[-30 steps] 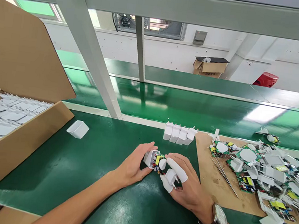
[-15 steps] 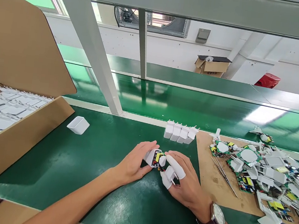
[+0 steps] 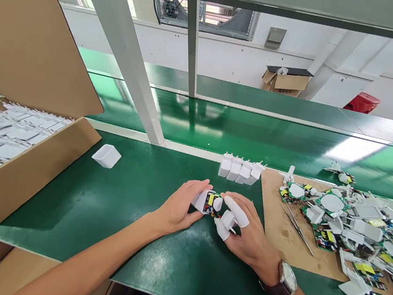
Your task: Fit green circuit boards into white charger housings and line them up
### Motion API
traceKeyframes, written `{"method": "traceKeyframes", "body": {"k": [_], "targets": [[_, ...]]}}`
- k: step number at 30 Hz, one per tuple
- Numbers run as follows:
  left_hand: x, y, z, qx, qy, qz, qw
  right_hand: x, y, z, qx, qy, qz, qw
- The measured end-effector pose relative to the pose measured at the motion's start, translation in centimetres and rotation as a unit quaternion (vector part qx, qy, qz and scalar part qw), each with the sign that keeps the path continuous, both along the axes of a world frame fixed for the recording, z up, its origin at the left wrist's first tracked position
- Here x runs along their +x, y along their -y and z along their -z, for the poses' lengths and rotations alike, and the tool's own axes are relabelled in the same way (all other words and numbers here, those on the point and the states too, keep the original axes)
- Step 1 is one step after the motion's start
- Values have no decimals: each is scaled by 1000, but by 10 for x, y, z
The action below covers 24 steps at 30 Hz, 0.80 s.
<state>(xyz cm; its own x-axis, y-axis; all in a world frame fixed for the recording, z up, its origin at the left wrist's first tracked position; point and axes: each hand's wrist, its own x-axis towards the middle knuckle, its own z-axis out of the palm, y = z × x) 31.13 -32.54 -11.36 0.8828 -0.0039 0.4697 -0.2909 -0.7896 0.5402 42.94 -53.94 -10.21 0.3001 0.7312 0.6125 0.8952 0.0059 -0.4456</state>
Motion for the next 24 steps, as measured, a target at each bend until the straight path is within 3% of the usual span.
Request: {"method": "traceKeyframes", "body": {"k": [13, 19, 24], "targets": [[-1, 6, 2, 5, -33, -22, 999, 3, -1, 6, -18, 4, -21, 1000], [0, 5, -1, -123, -119, 81, 982, 7, 0, 2, -14, -76, -79, 994], [0, 2, -3, -237, -98, 81, 963, 8, -8, 13, -38, -53, -61, 996]]}}
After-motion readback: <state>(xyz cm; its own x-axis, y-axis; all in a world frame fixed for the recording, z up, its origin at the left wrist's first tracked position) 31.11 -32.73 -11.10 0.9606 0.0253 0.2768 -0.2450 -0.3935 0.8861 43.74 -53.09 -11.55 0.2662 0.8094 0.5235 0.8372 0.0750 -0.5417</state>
